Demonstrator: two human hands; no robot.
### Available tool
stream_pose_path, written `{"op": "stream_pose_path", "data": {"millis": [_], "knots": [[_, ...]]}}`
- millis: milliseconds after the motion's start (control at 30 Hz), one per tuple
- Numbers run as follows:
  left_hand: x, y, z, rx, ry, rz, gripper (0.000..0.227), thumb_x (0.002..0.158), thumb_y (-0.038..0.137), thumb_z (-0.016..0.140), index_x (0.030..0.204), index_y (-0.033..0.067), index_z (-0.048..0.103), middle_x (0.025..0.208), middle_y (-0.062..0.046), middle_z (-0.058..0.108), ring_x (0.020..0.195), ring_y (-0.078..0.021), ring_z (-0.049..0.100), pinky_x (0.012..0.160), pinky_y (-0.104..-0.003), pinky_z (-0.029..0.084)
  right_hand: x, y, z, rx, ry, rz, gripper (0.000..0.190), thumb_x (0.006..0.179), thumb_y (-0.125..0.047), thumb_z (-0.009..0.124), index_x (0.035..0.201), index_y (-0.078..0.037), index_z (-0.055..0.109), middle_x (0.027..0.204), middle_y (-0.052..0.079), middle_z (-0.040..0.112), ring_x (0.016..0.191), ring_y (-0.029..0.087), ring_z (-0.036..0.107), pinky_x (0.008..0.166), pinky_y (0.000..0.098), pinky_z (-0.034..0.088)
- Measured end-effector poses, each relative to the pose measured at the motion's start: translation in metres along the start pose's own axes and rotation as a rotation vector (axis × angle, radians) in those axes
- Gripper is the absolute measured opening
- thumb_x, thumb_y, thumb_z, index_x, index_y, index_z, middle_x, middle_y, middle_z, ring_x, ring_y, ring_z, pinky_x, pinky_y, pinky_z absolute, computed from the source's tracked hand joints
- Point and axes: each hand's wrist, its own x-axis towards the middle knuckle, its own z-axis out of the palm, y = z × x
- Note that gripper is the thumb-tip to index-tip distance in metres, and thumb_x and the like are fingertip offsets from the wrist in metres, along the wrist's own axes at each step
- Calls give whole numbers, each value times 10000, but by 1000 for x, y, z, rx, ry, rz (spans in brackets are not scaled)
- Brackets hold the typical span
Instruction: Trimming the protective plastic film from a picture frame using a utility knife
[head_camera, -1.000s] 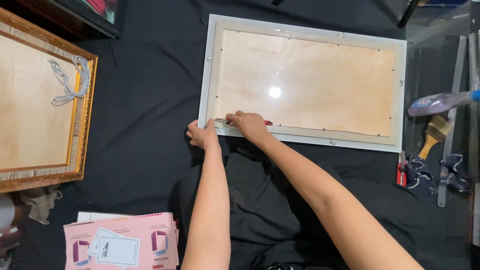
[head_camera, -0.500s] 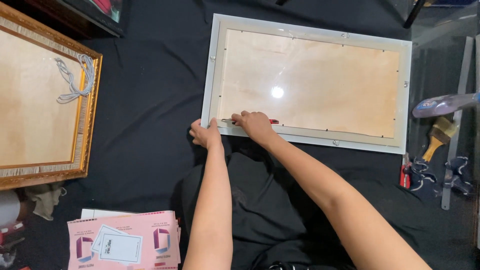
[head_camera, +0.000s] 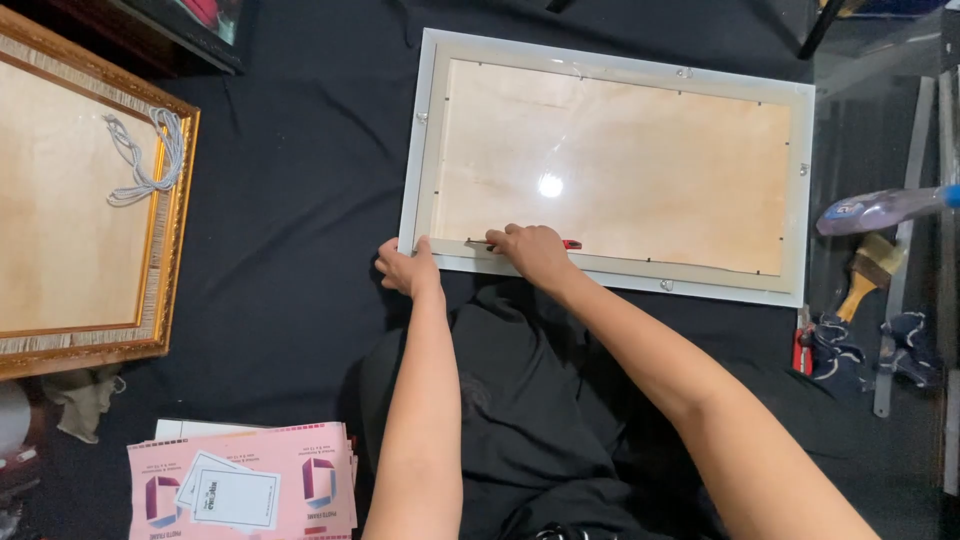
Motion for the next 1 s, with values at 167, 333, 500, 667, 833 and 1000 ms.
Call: {"op": "stream_pose_path", "data": {"millis": [167, 333, 500, 667, 833, 1000], "knots": [[0, 1, 0, 10, 5, -8, 469, 857, 323, 800, 1222, 195, 536, 1306, -58, 453, 1274, -413, 420, 978, -586, 491, -11, 0, -18, 134, -27, 43, 328, 1021, -391, 544, 1321, -301, 642, 891, 42, 681, 791, 326, 756, 715, 445, 608], [3, -1, 3, 15, 19, -1, 470, 861, 323, 800, 1225, 191, 533, 1315, -61, 446, 1276, -426, 417, 981, -601, 489, -15, 0, -12, 219, -33, 62, 328, 1045, -397, 509, 1342, -304, 614, 923, 54, 672, 821, 355, 750, 735, 474, 608], [2, -4, 4, 12, 15, 13, 463, 866, 336, 794, 1210, 205, 513, 1308, -44, 428, 1277, -426, 408, 980, -601, 487, -12, -2, -7, 185, 10, 63, 339, 1042, -425, 517, 1352, -329, 615, 909, 31, 656, 798, 331, 750, 721, 445, 605], [0, -8, 3, 15, 27, 18, 462, 861, 330, 803, 1201, 204, 517, 1296, -45, 433, 1274, -433, 414, 968, -609, 499, -11, 6, 13, 128, 45, 16, 342, 1028, -430, 536, 1343, -327, 624, 874, 32, 652, 761, 334, 745, 691, 446, 600], [1, -2, 5, 29, 25, 22, 482, 868, 340, 796, 1225, 205, 503, 1306, -49, 426, 1269, -437, 419, 980, -603, 499, -12, 10, 6, 115, 40, 28, 330, 1030, -429, 528, 1331, -344, 631, 864, 21, 656, 751, 315, 747, 698, 419, 595], [0, -2, 3, 44, 19, 18, 476, 876, 334, 791, 1226, 205, 497, 1304, -44, 422, 1275, -424, 423, 980, -582, 511, -12, 8, 5, 84, 45, 22, 279, 1035, -395, 548, 1287, -326, 647, 849, 17, 662, 743, 309, 748, 692, 423, 594]]}}
